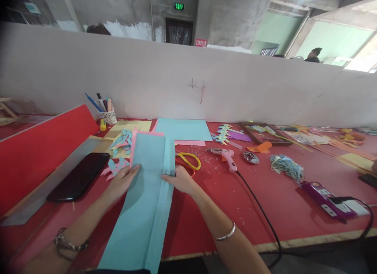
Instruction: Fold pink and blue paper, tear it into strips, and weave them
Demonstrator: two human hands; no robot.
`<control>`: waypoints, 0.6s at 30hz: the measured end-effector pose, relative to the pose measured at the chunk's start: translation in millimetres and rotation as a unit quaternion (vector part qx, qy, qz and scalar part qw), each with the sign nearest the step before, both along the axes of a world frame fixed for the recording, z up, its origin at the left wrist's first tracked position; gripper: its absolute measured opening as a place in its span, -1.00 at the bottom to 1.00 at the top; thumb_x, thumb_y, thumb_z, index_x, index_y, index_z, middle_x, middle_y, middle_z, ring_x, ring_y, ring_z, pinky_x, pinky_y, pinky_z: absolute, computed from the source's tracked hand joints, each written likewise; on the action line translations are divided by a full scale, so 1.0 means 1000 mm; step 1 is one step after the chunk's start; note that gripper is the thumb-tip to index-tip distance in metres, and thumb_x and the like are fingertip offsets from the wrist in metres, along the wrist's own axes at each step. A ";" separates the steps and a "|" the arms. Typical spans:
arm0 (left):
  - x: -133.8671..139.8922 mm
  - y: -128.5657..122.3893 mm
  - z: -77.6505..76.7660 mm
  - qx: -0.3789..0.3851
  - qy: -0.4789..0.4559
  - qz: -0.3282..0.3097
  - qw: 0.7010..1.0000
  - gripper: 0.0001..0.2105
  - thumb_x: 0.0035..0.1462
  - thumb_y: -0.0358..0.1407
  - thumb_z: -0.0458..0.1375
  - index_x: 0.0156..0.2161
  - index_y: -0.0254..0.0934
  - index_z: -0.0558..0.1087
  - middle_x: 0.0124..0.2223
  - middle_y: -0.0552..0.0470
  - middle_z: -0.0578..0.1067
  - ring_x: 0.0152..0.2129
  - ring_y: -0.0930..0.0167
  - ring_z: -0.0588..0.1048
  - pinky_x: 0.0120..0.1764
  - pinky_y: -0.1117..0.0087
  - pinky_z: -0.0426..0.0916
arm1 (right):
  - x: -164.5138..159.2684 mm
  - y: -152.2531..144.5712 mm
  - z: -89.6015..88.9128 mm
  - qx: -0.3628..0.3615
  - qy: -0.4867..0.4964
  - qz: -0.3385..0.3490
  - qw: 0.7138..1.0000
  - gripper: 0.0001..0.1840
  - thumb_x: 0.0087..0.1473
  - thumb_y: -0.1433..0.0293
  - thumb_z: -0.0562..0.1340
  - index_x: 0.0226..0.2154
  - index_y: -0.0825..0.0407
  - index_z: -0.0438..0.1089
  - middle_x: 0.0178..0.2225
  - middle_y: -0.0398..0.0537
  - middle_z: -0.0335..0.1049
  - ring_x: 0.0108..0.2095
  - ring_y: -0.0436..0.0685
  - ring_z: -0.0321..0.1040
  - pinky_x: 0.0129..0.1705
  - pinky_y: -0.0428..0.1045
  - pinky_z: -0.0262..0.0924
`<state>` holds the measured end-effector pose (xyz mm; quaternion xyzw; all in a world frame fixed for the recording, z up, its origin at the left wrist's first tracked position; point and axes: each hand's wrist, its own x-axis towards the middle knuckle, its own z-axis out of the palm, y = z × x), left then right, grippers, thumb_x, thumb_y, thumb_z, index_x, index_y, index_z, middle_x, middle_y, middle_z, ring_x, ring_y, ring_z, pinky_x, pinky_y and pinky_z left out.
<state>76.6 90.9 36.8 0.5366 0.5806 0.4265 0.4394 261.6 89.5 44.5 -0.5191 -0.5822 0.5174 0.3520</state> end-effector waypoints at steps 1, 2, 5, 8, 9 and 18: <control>0.000 0.000 0.001 -0.004 -0.003 -0.009 1.000 -0.59 -0.27 0.11 0.06 -0.65 -0.24 0.17 -0.70 0.21 0.14 -0.72 0.50 0.18 -0.62 0.46 0.10 | 0.000 0.000 -0.001 0.001 -0.008 -0.002 1.000 -0.89 -0.30 0.34 0.28 -0.61 0.05 0.42 -0.53 -0.17 0.45 -0.41 0.11 0.40 -0.37 -0.04 0.26; 0.000 -0.001 0.001 -0.007 -0.004 -0.019 1.000 -0.58 -0.28 0.12 0.05 -0.65 -0.24 0.17 -0.70 0.20 0.14 -0.71 0.50 0.18 -0.61 0.46 0.10 | 0.001 0.000 -0.001 0.003 -0.014 -0.003 1.000 -0.88 -0.29 0.33 0.27 -0.60 0.05 0.42 -0.52 -0.16 0.45 -0.41 0.12 0.40 -0.37 -0.04 0.27; 0.001 -0.004 0.004 -0.012 -0.007 -0.036 0.999 -0.57 -0.27 0.12 0.04 -0.64 -0.24 0.17 -0.67 0.20 0.14 -0.68 0.50 0.18 -0.58 0.46 0.12 | 0.001 0.000 -0.002 0.011 -0.024 -0.012 1.000 -0.87 -0.25 0.32 0.26 -0.59 0.05 0.41 -0.49 -0.14 0.45 -0.42 0.11 0.40 -0.39 -0.04 0.27; 0.002 -0.006 0.005 -0.015 -0.007 -0.044 0.999 -0.58 -0.24 0.11 0.03 -0.64 -0.25 0.18 -0.67 0.20 0.13 -0.68 0.50 0.18 -0.58 0.46 0.12 | 0.001 0.000 -0.002 0.006 -0.027 -0.022 0.999 -0.86 -0.23 0.31 0.25 -0.59 0.06 0.40 -0.49 -0.12 0.46 -0.43 0.11 0.40 -0.40 -0.04 0.27; 0.002 -0.006 0.005 -0.015 -0.007 -0.046 0.999 -0.59 -0.23 0.11 0.03 -0.64 -0.24 0.18 -0.67 0.20 0.13 -0.68 0.50 0.17 -0.58 0.46 0.11 | 0.001 0.000 -0.002 0.005 -0.023 -0.027 0.999 -0.85 -0.22 0.30 0.25 -0.59 0.06 0.40 -0.49 -0.13 0.46 -0.43 0.11 0.40 -0.40 -0.04 0.27; 0.001 -0.006 0.003 -0.015 -0.009 -0.066 0.998 -0.54 -0.26 0.15 0.05 -0.70 -0.24 0.13 -0.71 0.19 0.10 -0.72 0.51 0.14 -0.63 0.46 0.08 | 0.000 0.003 -0.002 -0.005 0.073 -0.063 0.995 -0.71 -0.33 0.19 0.30 -0.56 0.07 0.40 -0.51 -0.14 0.45 -0.46 0.09 0.40 -0.44 -0.05 0.29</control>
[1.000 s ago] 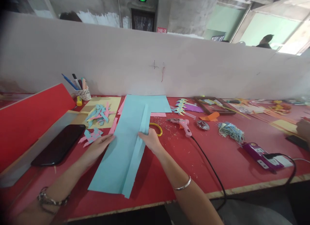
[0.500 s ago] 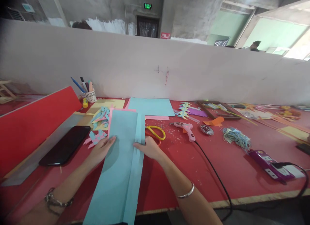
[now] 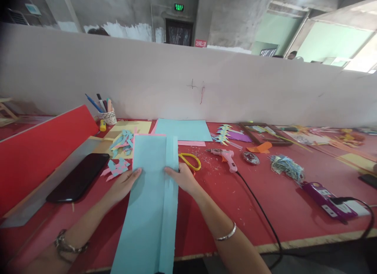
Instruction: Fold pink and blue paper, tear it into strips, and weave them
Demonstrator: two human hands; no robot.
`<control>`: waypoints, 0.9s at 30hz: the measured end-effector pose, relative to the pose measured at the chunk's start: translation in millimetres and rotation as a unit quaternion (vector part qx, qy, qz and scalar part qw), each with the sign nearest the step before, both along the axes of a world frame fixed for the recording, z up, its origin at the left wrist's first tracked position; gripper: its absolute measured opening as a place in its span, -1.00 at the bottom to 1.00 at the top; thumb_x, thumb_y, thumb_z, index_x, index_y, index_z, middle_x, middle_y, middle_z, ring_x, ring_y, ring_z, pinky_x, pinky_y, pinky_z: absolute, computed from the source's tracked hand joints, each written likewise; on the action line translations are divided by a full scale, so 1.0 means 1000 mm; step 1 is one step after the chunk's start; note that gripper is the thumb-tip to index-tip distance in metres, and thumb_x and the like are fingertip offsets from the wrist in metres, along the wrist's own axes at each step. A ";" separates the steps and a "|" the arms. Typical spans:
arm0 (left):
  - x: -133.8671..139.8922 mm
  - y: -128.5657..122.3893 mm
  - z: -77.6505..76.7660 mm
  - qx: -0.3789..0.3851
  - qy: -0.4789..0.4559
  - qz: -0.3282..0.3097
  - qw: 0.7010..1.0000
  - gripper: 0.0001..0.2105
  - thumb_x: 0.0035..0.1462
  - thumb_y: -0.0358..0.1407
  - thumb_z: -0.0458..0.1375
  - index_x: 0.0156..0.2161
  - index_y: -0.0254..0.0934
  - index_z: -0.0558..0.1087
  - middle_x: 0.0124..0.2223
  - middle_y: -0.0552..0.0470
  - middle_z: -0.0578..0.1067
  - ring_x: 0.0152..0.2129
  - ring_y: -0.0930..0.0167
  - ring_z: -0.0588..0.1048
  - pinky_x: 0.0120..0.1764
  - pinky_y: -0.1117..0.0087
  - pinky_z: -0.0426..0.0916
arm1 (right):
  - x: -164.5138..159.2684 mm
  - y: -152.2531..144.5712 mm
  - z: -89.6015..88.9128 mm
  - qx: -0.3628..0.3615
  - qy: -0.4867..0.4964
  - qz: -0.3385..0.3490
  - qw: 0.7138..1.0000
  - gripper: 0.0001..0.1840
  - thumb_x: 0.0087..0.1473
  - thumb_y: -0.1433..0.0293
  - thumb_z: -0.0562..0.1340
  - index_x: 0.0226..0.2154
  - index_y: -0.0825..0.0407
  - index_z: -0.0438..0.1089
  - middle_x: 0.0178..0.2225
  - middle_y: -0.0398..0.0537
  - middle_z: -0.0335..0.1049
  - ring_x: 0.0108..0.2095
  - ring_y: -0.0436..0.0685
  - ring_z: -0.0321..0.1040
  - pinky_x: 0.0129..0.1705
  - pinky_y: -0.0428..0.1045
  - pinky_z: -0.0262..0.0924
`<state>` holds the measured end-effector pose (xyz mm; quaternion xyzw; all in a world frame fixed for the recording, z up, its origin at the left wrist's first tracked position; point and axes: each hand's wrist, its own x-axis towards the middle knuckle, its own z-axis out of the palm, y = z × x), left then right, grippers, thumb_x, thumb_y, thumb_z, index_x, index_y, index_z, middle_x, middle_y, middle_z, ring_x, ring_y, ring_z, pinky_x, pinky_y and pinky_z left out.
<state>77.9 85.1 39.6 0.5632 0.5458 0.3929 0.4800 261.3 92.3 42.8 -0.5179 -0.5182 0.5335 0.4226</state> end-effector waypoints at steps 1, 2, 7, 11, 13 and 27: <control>0.000 0.000 0.000 0.000 -0.001 -0.001 1.000 -0.54 -0.26 0.15 0.04 -0.70 -0.24 0.13 -0.71 0.19 0.10 -0.72 0.51 0.14 -0.63 0.46 0.08 | 0.000 0.000 0.000 -0.003 0.006 -0.004 1.000 -0.71 -0.35 0.19 0.31 -0.57 0.07 0.40 -0.51 -0.14 0.45 -0.46 0.09 0.40 -0.44 -0.05 0.29; 0.000 -0.001 0.000 -0.001 -0.002 -0.002 1.000 -0.54 -0.26 0.15 0.04 -0.70 -0.24 0.14 -0.71 0.19 0.11 -0.72 0.51 0.15 -0.63 0.46 0.08 | -0.001 0.000 0.000 -0.007 0.008 -0.008 1.000 -0.70 -0.36 0.19 0.31 -0.57 0.07 0.40 -0.52 -0.14 0.45 -0.47 0.08 0.40 -0.44 -0.05 0.29; 0.000 0.003 0.001 0.016 -0.016 0.014 1.000 -0.57 -0.31 0.12 0.09 -0.54 -0.27 0.31 -0.59 0.11 0.32 -0.62 0.44 0.27 -0.56 0.45 0.17 | -0.002 -0.002 0.001 -0.003 -0.019 0.007 1.000 -0.72 -0.38 0.20 0.32 -0.62 0.07 0.38 -0.57 -0.17 0.43 -0.52 0.06 0.38 -0.48 -0.07 0.26; 0.000 0.005 0.003 0.036 -0.008 0.048 0.998 -0.59 -0.30 0.11 0.05 -0.62 -0.25 0.24 -0.67 0.17 0.19 -0.68 0.49 0.16 -0.60 0.47 0.09 | -0.002 -0.003 0.001 0.004 -0.051 0.011 0.999 -0.77 -0.35 0.23 0.30 -0.64 0.06 0.37 -0.58 -0.18 0.41 -0.53 0.04 0.36 -0.52 -0.10 0.22; 0.001 0.004 0.003 0.040 0.002 0.057 0.998 -0.58 -0.30 0.11 0.04 -0.68 -0.23 0.14 -0.71 0.20 0.08 -0.71 0.53 0.08 -0.62 0.48 0.02 | -0.002 -0.002 0.000 0.006 -0.056 0.009 0.998 -0.78 -0.32 0.24 0.29 -0.65 0.07 0.35 -0.59 -0.18 0.40 -0.54 0.03 0.35 -0.53 -0.11 0.21; 0.002 0.004 0.001 0.034 0.035 0.044 0.998 -0.53 -0.29 0.18 -0.04 -0.67 -0.20 0.00 -0.69 0.19 0.01 -0.69 0.50 0.10 -0.59 0.44 0.02 | -0.003 0.000 0.002 -0.034 -0.006 -0.016 0.999 -0.72 -0.37 0.19 0.30 -0.67 0.08 0.34 -0.65 -0.20 0.38 -0.61 0.00 0.31 -0.56 -0.12 0.17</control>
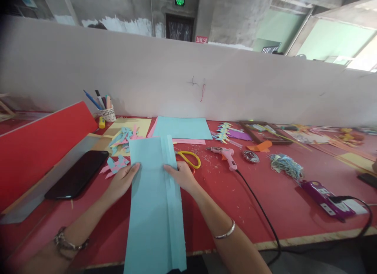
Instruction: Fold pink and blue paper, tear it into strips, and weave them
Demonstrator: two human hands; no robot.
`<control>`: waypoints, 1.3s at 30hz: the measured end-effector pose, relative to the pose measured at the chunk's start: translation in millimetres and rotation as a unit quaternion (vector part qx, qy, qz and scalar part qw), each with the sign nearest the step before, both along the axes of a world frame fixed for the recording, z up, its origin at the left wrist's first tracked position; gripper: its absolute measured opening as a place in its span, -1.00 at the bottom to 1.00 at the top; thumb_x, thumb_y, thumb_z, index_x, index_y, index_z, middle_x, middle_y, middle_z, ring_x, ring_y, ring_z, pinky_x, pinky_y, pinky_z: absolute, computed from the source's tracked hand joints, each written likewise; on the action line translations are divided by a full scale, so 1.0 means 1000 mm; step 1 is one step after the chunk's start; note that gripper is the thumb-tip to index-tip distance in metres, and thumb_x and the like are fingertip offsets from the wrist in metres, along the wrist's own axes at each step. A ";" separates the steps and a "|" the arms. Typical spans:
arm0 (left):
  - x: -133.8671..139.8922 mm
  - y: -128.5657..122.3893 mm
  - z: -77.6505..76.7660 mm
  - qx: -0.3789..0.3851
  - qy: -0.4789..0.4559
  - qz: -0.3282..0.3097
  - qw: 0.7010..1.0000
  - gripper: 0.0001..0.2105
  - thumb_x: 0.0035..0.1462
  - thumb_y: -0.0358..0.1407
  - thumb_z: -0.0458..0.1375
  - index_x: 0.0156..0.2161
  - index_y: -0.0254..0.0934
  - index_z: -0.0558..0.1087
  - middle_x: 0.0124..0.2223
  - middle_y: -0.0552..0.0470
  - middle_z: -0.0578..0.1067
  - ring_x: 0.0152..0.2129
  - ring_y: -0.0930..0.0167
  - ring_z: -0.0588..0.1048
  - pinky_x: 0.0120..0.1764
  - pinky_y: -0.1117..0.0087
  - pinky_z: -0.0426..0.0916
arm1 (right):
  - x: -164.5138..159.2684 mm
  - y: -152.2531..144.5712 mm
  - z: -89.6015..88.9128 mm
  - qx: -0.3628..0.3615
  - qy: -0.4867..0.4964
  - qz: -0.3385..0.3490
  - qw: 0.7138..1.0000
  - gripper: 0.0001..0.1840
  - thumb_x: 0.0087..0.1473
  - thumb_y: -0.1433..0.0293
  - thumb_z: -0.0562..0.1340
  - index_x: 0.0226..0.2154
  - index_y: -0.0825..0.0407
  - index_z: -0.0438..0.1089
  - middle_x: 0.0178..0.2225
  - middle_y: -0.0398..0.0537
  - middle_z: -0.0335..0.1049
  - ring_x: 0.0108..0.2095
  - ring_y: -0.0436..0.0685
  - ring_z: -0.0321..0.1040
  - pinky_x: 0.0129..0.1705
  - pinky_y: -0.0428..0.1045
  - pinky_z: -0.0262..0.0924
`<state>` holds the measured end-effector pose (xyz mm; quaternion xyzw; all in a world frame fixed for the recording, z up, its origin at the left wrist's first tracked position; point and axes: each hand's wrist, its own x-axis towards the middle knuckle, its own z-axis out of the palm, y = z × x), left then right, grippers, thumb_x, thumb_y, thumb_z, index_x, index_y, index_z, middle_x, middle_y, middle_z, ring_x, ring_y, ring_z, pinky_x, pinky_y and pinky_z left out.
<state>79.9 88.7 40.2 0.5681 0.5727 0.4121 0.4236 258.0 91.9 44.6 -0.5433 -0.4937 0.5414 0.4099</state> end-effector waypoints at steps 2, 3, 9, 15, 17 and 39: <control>0.000 0.000 -0.001 0.002 0.003 0.003 1.000 -0.53 -0.28 0.18 -0.05 -0.68 -0.20 -0.01 -0.69 0.19 0.01 -0.69 0.50 0.09 -0.60 0.45 0.01 | 0.000 0.000 0.000 0.000 0.003 0.001 1.000 -0.72 -0.37 0.19 0.30 -0.67 0.08 0.34 -0.65 -0.20 0.38 -0.62 -0.01 0.30 -0.56 -0.12 0.17; 0.000 0.000 -0.001 0.003 0.005 0.005 1.000 -0.54 -0.27 0.18 -0.05 -0.68 -0.20 -0.01 -0.68 0.19 0.00 -0.69 0.50 0.08 -0.60 0.45 0.00 | 0.000 0.000 0.000 0.002 0.003 0.002 1.000 -0.71 -0.36 0.19 0.30 -0.66 0.08 0.34 -0.65 -0.19 0.38 -0.62 -0.01 0.30 -0.56 -0.12 0.17; -0.001 0.000 -0.005 0.018 0.013 0.016 1.000 -0.55 -0.21 0.14 -0.03 -0.68 -0.20 0.00 -0.69 0.19 0.00 -0.71 0.52 0.07 -0.62 0.46 0.00 | -0.001 0.000 0.001 -0.012 0.000 -0.002 1.000 -0.71 -0.36 0.18 0.30 -0.66 0.09 0.35 -0.63 -0.17 0.39 -0.60 0.01 0.33 -0.52 -0.09 0.21; -0.001 0.001 -0.007 0.027 0.019 0.016 0.999 -0.58 -0.18 0.11 -0.04 -0.67 -0.20 0.01 -0.69 0.20 0.00 -0.72 0.52 0.07 -0.63 0.46 0.01 | -0.002 0.000 0.001 -0.014 0.005 0.006 1.000 -0.72 -0.34 0.19 0.28 -0.67 0.08 0.33 -0.64 -0.19 0.37 -0.61 -0.01 0.30 -0.53 -0.10 0.19; -0.001 0.001 -0.007 0.028 0.021 0.013 0.999 -0.58 -0.19 0.11 -0.05 -0.67 -0.20 0.00 -0.69 0.20 -0.01 -0.71 0.52 0.07 -0.63 0.46 0.01 | -0.001 0.000 0.001 -0.012 0.000 0.002 1.000 -0.72 -0.35 0.19 0.28 -0.67 0.08 0.32 -0.65 -0.19 0.36 -0.61 -0.01 0.30 -0.54 -0.11 0.18; 0.002 0.001 -0.005 0.023 0.027 0.014 0.999 -0.53 -0.23 0.17 -0.10 -0.67 -0.20 -0.10 -0.67 0.20 -0.09 -0.70 0.54 -0.02 -0.62 0.47 -0.05 | 0.000 0.002 -0.003 -0.017 0.014 -0.010 1.000 -0.68 -0.38 0.16 0.29 -0.65 0.09 0.32 -0.65 -0.20 0.35 -0.62 -0.01 0.28 -0.56 -0.10 0.16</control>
